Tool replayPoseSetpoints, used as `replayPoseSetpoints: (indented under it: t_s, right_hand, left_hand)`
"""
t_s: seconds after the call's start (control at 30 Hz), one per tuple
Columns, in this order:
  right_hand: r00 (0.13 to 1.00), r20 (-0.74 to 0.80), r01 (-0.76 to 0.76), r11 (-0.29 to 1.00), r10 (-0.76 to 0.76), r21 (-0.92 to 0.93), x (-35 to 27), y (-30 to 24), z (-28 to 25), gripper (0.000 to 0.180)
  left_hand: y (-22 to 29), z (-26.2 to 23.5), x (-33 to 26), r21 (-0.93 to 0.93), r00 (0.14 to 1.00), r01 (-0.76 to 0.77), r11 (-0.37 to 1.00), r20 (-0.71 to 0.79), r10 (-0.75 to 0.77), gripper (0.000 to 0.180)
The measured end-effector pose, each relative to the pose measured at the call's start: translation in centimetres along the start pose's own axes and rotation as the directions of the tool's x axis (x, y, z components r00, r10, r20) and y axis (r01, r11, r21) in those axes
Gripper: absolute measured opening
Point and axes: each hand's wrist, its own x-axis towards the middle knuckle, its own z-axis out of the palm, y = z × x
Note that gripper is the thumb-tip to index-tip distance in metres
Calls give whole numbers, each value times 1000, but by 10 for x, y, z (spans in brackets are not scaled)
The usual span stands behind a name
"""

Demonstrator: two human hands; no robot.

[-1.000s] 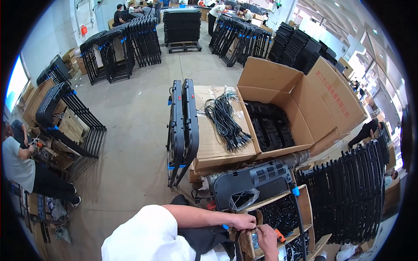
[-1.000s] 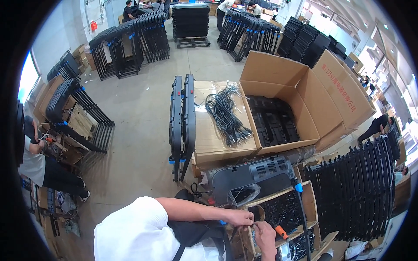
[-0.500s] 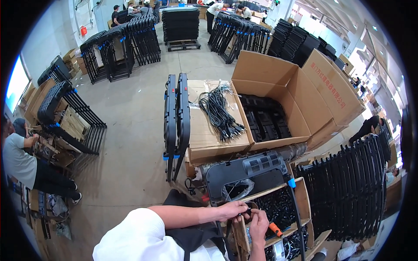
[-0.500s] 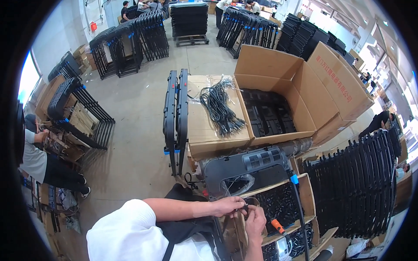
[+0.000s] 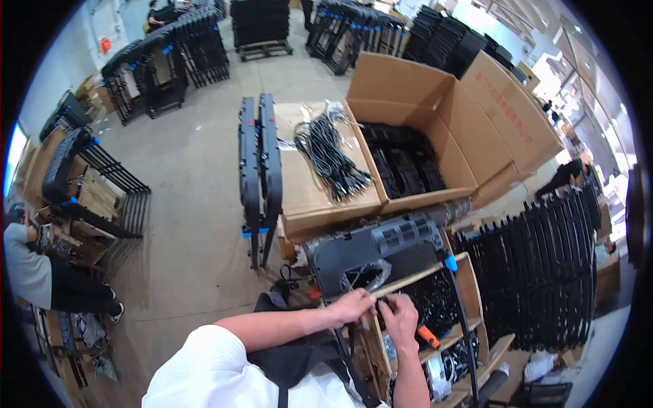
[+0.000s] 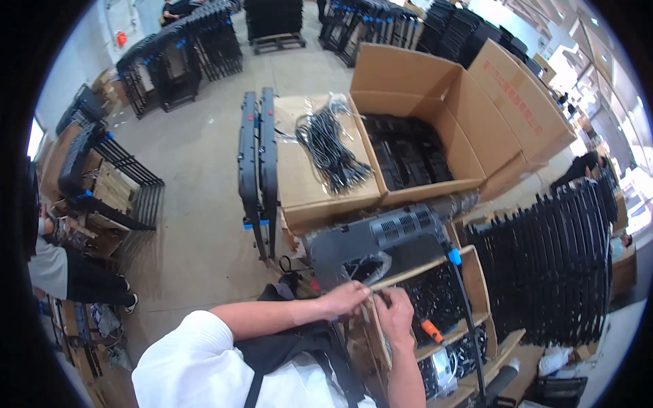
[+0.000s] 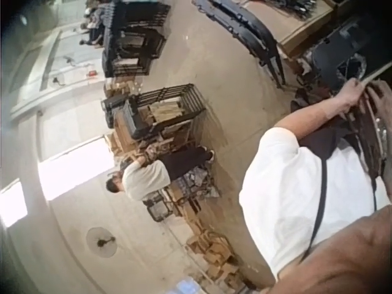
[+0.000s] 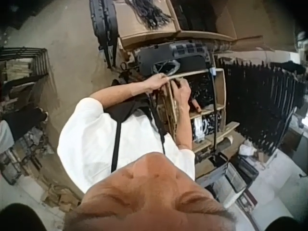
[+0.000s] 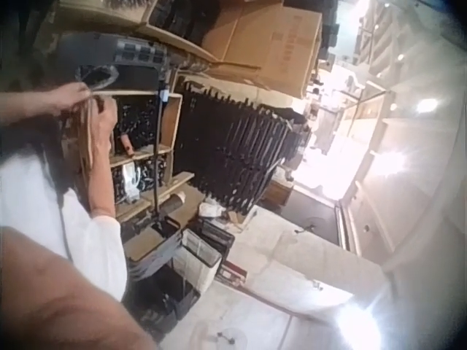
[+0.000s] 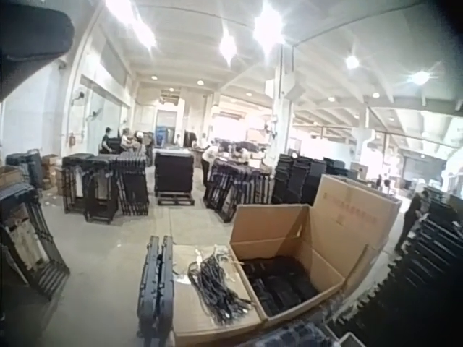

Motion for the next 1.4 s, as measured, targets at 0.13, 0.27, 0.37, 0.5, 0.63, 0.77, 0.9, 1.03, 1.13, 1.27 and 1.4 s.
replayPoseSetpoints:
  t_s: [0.13,0.27,0.37,0.5,0.63,0.77,0.9,1.03,1.13,1.27,1.4]
  right_hand:
    - [991,-113,-76,996,71,-40,32,7,15,23]
    - [983,-178,21,996,-36,-88,61,10,42,23]
    - [978,-180,95,992,-108,-83,86,-2,65,24]
    - [983,-98,143,985,-152,-94,123,-17,100,26]
    - [971,-69,215,965,-227,-147,153,-33,128,22]
    - [980,-10,192,965,-196,-178,163,-37,139,24]
    - [985,41,171,963,-166,-209,167,-42,138,24]
    - [990,41,139,968,-134,-210,166,-37,137,19]
    - [985,86,167,956,-150,-241,164,-30,128,22]
    - [990,136,-8,996,20,-84,164,-44,106,30]
    - [921,296,-314,933,254,176,150,-65,78,33]
  left_hand:
    - [19,-32,-3,109,997,11,994,71,-19,26]
    - [32,-63,-13,75,966,85,994,239,-100,30]
    - [37,-84,-22,114,940,90,989,318,-122,40]
    - [45,-106,-30,-71,948,113,991,308,-86,36]
    - [58,-128,-25,-79,947,107,991,311,-77,34]
    - [66,-143,-27,-162,966,100,982,251,-57,31]
    - [76,-157,-25,-138,968,112,984,238,-76,34]
    - [74,-162,-17,-189,983,93,978,172,-60,37]
    - [74,-161,-6,-194,985,106,975,158,-75,37]
    - [78,-161,4,-212,988,76,974,145,-45,37]
    - [75,-160,18,-281,988,37,959,153,6,34]
